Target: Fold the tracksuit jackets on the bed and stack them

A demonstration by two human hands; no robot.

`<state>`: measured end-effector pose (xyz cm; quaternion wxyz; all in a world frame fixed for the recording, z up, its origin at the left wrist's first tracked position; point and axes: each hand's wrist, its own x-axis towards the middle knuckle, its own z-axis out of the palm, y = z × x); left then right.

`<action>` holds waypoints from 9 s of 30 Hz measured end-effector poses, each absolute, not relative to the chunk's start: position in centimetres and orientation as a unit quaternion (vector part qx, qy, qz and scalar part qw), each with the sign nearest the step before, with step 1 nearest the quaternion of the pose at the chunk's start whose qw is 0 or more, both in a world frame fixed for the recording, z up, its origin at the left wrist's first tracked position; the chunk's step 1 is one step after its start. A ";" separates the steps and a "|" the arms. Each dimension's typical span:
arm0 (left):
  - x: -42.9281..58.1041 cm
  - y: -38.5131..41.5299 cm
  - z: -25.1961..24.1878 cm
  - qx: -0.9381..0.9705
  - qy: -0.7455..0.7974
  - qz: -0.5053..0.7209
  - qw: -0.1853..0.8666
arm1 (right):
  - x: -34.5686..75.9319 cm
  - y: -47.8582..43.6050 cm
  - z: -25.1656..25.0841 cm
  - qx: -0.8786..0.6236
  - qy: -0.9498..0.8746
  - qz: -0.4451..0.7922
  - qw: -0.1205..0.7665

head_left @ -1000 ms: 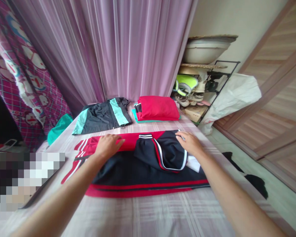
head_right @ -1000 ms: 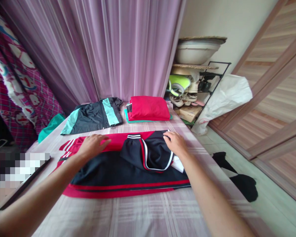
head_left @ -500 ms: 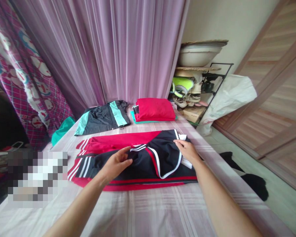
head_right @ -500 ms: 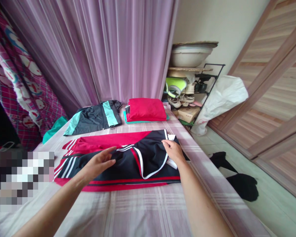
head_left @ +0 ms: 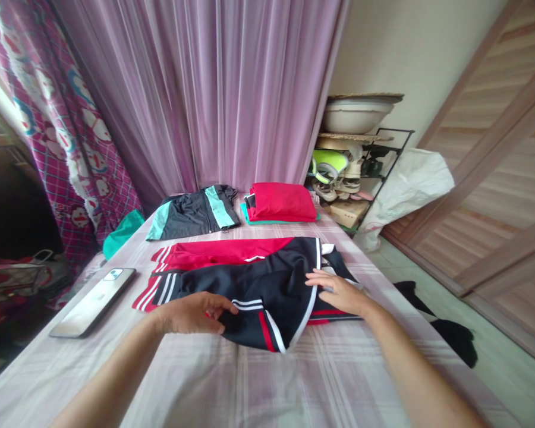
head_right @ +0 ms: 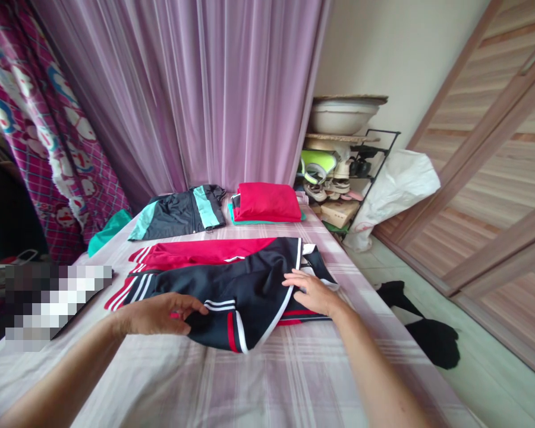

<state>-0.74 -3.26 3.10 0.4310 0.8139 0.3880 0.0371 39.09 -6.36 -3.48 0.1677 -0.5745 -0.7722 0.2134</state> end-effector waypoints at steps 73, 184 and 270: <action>-9.3 8.0 0.6 0.758 0.635 0.090 0.119 | 37.6 8.4 -1.8 -0.735 -0.670 -0.089 0.059; -1.3 -5.9 -7.5 0.804 0.505 0.311 0.037 | 34.7 -7.7 -10.0 -0.721 -0.627 -0.042 0.293; -9.1 -5.4 -6.2 0.815 0.521 0.251 -0.030 | 34.2 -8.1 -9.4 -0.717 -0.616 -0.044 0.322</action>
